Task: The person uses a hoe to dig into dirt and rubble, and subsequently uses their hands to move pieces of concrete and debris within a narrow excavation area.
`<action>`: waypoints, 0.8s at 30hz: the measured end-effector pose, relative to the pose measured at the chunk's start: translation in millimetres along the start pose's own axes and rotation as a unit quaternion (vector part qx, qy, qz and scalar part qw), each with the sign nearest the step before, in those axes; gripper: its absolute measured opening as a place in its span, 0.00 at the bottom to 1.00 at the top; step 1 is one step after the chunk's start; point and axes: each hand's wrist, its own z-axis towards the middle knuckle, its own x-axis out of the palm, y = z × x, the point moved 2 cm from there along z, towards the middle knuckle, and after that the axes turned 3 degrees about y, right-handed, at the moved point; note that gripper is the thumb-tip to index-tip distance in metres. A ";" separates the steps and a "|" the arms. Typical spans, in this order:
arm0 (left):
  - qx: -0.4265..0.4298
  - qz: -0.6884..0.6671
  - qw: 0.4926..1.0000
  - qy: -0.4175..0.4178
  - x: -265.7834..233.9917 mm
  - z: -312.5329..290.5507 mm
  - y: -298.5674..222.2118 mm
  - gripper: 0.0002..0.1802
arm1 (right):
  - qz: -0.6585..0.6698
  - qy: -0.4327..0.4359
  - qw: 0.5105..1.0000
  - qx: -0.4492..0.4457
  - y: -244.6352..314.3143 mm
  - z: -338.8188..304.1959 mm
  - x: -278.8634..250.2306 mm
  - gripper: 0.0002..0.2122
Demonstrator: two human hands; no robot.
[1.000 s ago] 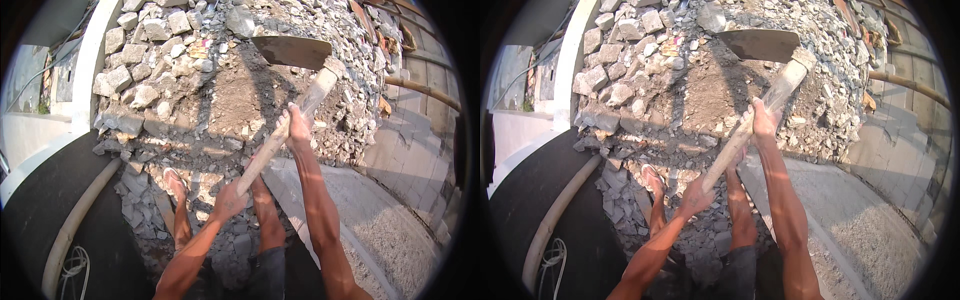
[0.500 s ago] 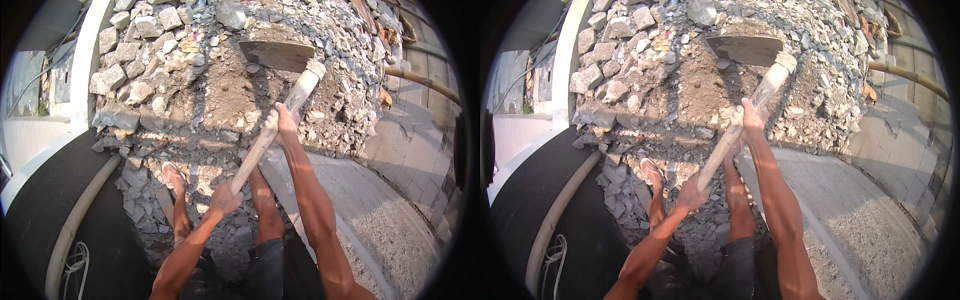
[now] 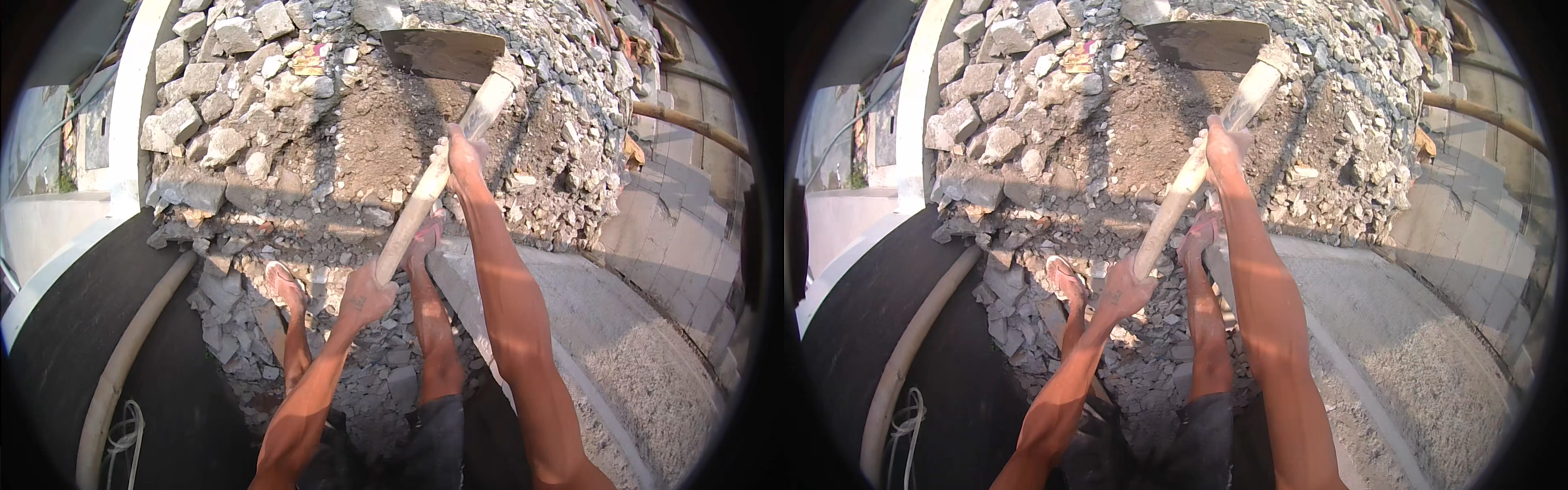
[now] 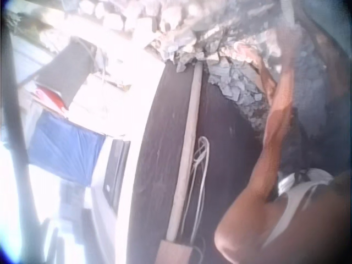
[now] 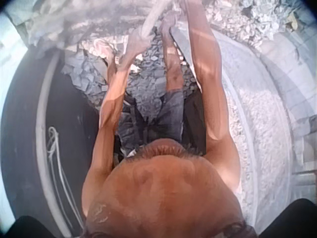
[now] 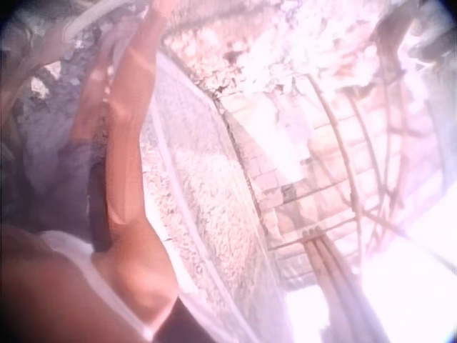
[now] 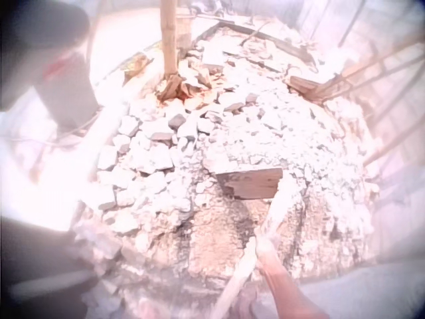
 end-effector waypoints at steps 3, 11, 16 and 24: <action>0.034 -0.112 0.992 -0.037 44.5 -45.3 5.4 0.20 | -0.080 0.040 0.996 -0.001 -21.4 -14.4 -25.4 0.10; -0.038 0.025 0.999 0.006 16.2 -100.6 69.5 0.24 | -0.039 -0.003 0.999 -0.002 -64.8 -115.3 -27.8 0.07; 0.107 -0.039 0.993 -0.017 -10.4 -6.9 0.4 0.23 | 0.085 0.048 0.992 -0.083 58.1 -80.2 4.7 0.10; 0.069 -0.077 0.994 -0.019 34.8 -1.1 64.9 0.20 | -0.162 -0.021 0.979 -0.124 -20.8 -28.5 14.7 0.11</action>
